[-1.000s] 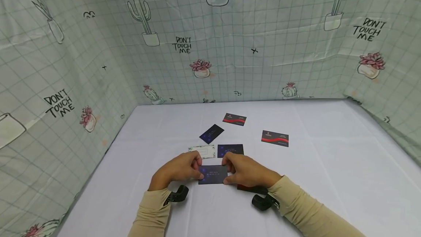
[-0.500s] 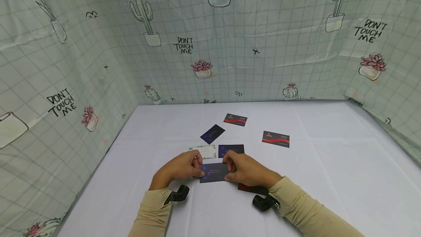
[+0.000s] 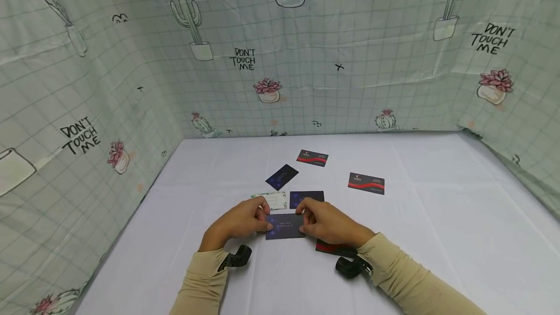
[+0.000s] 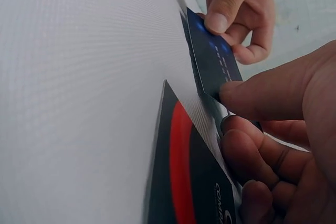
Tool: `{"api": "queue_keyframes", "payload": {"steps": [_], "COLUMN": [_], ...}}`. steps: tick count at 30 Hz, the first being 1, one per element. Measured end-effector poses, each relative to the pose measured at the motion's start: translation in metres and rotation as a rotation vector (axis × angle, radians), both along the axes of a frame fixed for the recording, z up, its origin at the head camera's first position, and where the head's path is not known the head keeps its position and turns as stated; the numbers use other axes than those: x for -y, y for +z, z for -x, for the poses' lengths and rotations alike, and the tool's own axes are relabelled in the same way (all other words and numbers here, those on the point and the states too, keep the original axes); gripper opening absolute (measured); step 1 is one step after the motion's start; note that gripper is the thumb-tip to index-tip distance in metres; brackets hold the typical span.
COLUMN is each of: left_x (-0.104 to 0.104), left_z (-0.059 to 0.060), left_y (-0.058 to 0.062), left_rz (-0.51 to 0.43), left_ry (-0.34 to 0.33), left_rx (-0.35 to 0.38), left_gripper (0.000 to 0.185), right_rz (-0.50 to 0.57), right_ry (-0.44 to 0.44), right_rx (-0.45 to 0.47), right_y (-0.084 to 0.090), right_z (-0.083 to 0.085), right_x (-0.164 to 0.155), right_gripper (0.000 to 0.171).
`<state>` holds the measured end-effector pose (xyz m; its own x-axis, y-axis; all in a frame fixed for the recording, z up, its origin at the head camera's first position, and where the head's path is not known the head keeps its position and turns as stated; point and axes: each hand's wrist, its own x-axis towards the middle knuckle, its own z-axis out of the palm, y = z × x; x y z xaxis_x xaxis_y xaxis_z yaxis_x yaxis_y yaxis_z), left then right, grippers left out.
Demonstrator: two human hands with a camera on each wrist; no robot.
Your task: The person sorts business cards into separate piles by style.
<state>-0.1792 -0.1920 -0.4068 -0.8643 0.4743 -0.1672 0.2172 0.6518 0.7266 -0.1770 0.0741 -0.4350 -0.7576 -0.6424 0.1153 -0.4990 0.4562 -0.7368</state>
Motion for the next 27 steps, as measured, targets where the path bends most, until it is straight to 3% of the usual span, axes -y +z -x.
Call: {"api": "queue_keyframes", "payload": {"steps": [14, 22, 27], "left_x": [-0.004, -0.019, -0.028], "left_z": [0.002, 0.006, 0.012], "left_y": [-0.002, -0.004, -0.004], "left_rz": [-0.102, -0.232, -0.3], "left_ry": [0.019, 0.114, 0.14], "left_rx": [-0.067, -0.136, -0.127], "left_gripper": [0.026, 0.026, 0.028], "right_rz": [0.114, 0.264, 0.288], "right_ry": [-0.09, -0.19, -0.256], "right_rx": [0.069, 0.222, 0.237], "right_y": [0.005, 0.012, 0.016], "right_z": [0.006, 0.019, 0.023], "right_x": [-0.005, -0.016, -0.023], "right_gripper": [0.027, 0.03, 0.032]}}
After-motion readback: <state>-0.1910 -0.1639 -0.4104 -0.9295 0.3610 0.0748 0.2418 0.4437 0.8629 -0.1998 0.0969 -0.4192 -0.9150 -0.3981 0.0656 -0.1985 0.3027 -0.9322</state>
